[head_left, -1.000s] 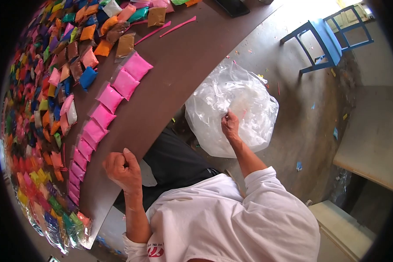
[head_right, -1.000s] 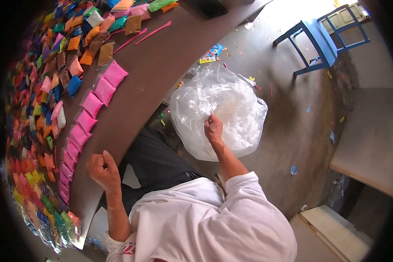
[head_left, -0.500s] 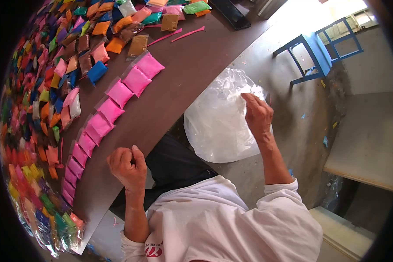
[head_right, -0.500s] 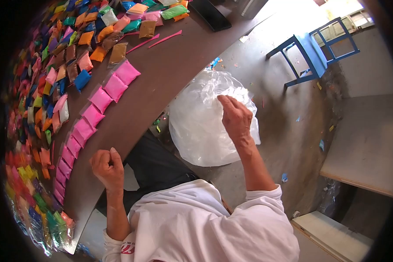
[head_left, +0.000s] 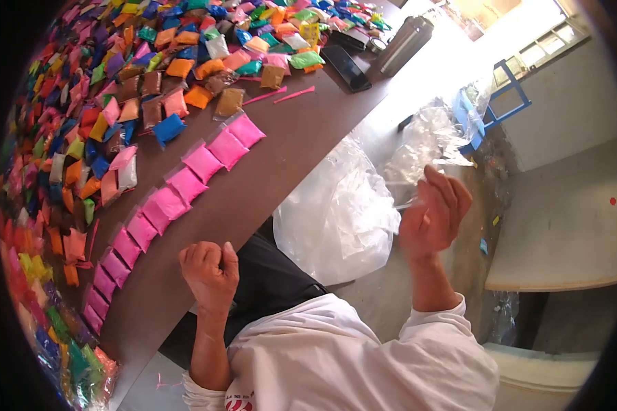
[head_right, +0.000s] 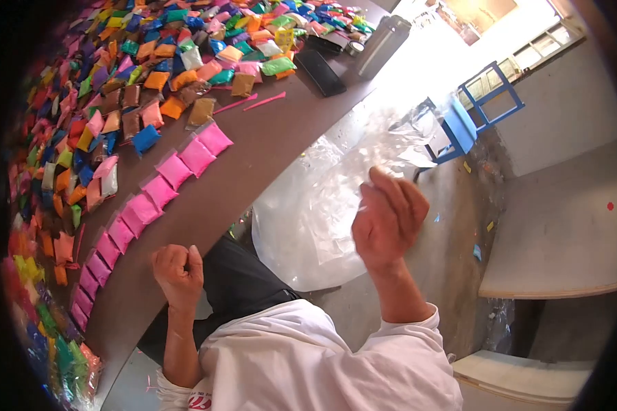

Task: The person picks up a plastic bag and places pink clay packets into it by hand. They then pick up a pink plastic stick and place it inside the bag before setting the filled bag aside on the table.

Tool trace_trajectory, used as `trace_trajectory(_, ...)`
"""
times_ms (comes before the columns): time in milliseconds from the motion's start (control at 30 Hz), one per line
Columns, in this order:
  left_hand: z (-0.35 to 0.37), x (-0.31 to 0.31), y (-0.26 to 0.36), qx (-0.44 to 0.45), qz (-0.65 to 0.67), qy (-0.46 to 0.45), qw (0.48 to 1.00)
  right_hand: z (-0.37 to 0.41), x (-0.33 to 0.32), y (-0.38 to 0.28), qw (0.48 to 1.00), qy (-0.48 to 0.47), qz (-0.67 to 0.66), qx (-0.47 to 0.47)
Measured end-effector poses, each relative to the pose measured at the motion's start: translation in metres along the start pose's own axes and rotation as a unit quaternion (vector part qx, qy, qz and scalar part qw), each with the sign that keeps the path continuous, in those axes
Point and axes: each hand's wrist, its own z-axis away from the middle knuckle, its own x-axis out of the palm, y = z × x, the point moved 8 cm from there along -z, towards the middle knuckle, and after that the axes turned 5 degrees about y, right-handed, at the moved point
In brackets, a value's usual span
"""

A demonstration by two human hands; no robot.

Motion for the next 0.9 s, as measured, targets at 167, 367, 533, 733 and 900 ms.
trace_trajectory(167, -0.001, -0.011, -0.004, -0.018, 0.121, 0.002, 0.992, 0.001, 0.025, -0.079, 0.983, -0.015, -0.183, 0.001)
trace_trajectory(367, 0.009, -0.018, -0.030, -0.159, 0.329, -0.008, 0.931, 0.042, 0.076, -0.156, 0.946, -0.062, -0.319, 0.021)
trace_trajectory(533, 0.008, -0.017, -0.030, -0.116, 0.373, -0.028, 0.920, 0.052, 0.086, -0.189, 0.925, -0.090, -0.369, 0.012)
trace_trajectory(733, 0.005, -0.019, -0.022, -0.066, 0.309, -0.029, 0.948, 0.049, 0.082, -0.202, 0.901, -0.071, -0.429, 0.003)
trace_trajectory(900, 0.007, -0.021, -0.025, -0.059, 0.332, -0.034, 0.941, 0.050, 0.082, -0.209, 0.888, -0.070, -0.453, 0.036)
